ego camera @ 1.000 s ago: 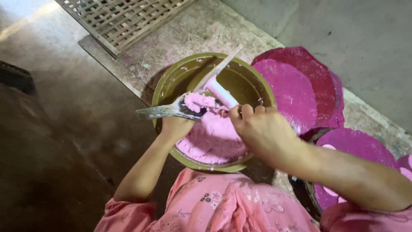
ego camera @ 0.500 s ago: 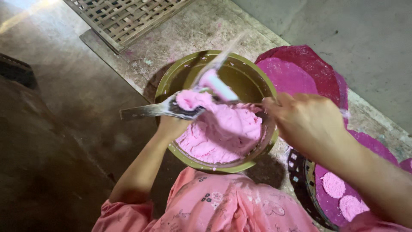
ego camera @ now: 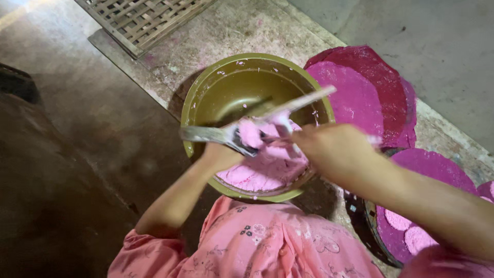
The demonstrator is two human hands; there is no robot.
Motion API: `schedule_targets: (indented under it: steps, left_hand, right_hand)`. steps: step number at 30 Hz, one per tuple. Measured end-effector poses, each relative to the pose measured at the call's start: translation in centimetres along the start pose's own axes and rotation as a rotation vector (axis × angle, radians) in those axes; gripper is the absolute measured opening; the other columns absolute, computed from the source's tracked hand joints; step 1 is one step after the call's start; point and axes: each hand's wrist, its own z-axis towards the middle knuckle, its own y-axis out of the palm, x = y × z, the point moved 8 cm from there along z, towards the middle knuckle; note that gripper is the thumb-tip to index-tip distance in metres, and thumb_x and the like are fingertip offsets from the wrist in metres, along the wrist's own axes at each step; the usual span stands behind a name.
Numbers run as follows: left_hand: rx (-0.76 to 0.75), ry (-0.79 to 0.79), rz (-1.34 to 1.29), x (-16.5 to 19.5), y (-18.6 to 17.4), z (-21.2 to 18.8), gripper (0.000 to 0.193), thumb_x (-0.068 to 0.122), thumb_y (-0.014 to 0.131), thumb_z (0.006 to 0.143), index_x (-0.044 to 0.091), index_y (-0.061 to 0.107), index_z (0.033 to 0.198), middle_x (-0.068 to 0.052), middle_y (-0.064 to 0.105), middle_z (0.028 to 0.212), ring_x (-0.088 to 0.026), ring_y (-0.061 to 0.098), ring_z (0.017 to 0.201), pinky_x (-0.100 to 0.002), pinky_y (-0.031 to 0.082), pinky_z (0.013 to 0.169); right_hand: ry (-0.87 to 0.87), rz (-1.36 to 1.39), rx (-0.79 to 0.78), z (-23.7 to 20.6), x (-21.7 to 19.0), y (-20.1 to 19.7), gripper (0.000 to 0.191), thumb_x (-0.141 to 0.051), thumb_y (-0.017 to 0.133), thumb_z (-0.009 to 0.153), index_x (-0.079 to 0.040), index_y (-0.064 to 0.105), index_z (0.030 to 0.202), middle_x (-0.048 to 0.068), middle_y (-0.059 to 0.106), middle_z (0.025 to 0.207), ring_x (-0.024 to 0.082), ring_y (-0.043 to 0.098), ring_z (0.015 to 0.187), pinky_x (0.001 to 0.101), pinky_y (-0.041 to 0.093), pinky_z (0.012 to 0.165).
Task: The person fills a hand-held extruder press with pink paste from a large bowl, then squeezes the tool to deposit round pink foam discs onto mesh trays, repeating the cycle and occasionally wiping the tool or arranging finished discs on the trays.
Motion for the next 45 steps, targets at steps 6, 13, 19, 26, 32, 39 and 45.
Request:
schedule_targets:
  steps: [6,13,19,26,32,39,45]
  left_hand:
    - [0.075,0.042,-0.109,-0.8,-2.6,0.3,0.065,0.035,0.084,0.073,0.009,0.061,0.128,-0.013,0.072,0.114,-0.027,0.072,0.1,-0.039,0.056,0.089]
    - [-0.045,0.062,-0.033,0.1,1.0,1.0,0.052,0.036,0.08,0.081,0.011,0.067,0.124,-0.012,0.072,0.116,-0.03,0.069,0.103,-0.042,0.054,0.092]
    - [0.049,0.016,0.136,-2.1,-1.1,0.5,0.051,0.035,0.077,0.082,0.013,0.066,0.127,-0.014,0.07,0.116,-0.032,0.069,0.105,-0.043,0.053,0.094]
    - [0.266,0.248,0.27,-1.3,-5.7,-0.2,0.066,0.039,0.076,0.085,0.016,0.058,0.144,-0.01,0.069,0.138,-0.031,0.068,0.122,-0.041,0.051,0.104]
    - [0.236,0.279,0.217,0.2,-3.2,0.0,0.071,0.035,0.079,0.081,0.015,0.055,0.145,-0.018,0.067,0.135,-0.036,0.067,0.121,-0.044,0.053,0.103]
    - [0.3,-0.124,-0.008,-4.8,-5.8,-0.2,0.047,0.031,0.081,0.08,0.008,0.067,0.119,-0.015,0.071,0.12,-0.03,0.073,0.109,-0.042,0.058,0.097]
    - [0.539,0.203,0.249,0.2,-6.6,0.2,0.047,0.026,0.081,0.081,0.005,0.068,0.121,-0.017,0.069,0.127,-0.038,0.065,0.123,-0.047,0.053,0.106]
  right_hand:
    - [0.136,0.001,-0.162,-2.7,4.7,0.5,0.019,-0.026,0.056,0.093,-0.017,0.067,0.105,0.006,0.069,0.079,0.028,0.071,0.062,0.0433,0.056,0.05]
    - [-0.005,-0.17,-0.092,2.3,-1.2,1.2,0.021,-0.019,0.064,0.08,-0.01,0.066,0.099,0.009,0.07,0.088,0.029,0.073,0.074,0.0442,0.058,0.062]
    - [-0.022,-0.059,-0.07,2.1,-1.3,1.9,0.027,-0.013,0.063,0.08,-0.007,0.065,0.105,0.011,0.07,0.087,0.029,0.073,0.071,0.0413,0.059,0.057]
    - [0.137,-0.13,-0.21,-1.1,4.4,2.4,0.026,-0.014,0.058,0.089,-0.015,0.065,0.113,0.007,0.069,0.087,0.029,0.072,0.067,0.0429,0.057,0.051]
    - [-0.035,-0.233,-0.118,4.5,-2.9,2.6,0.028,-0.015,0.062,0.086,-0.008,0.062,0.114,0.008,0.07,0.091,0.024,0.072,0.071,0.0376,0.058,0.058]
    - [0.156,0.057,-0.042,1.3,2.2,2.7,0.049,-0.012,0.063,0.088,-0.031,0.067,0.133,0.005,0.073,0.099,0.026,0.075,0.08,0.0394,0.058,0.061]
    - [0.091,0.737,0.432,3.0,1.2,5.8,0.057,0.001,0.058,0.09,-0.001,0.055,0.147,0.022,0.07,0.109,0.027,0.073,0.096,0.0345,0.057,0.086]
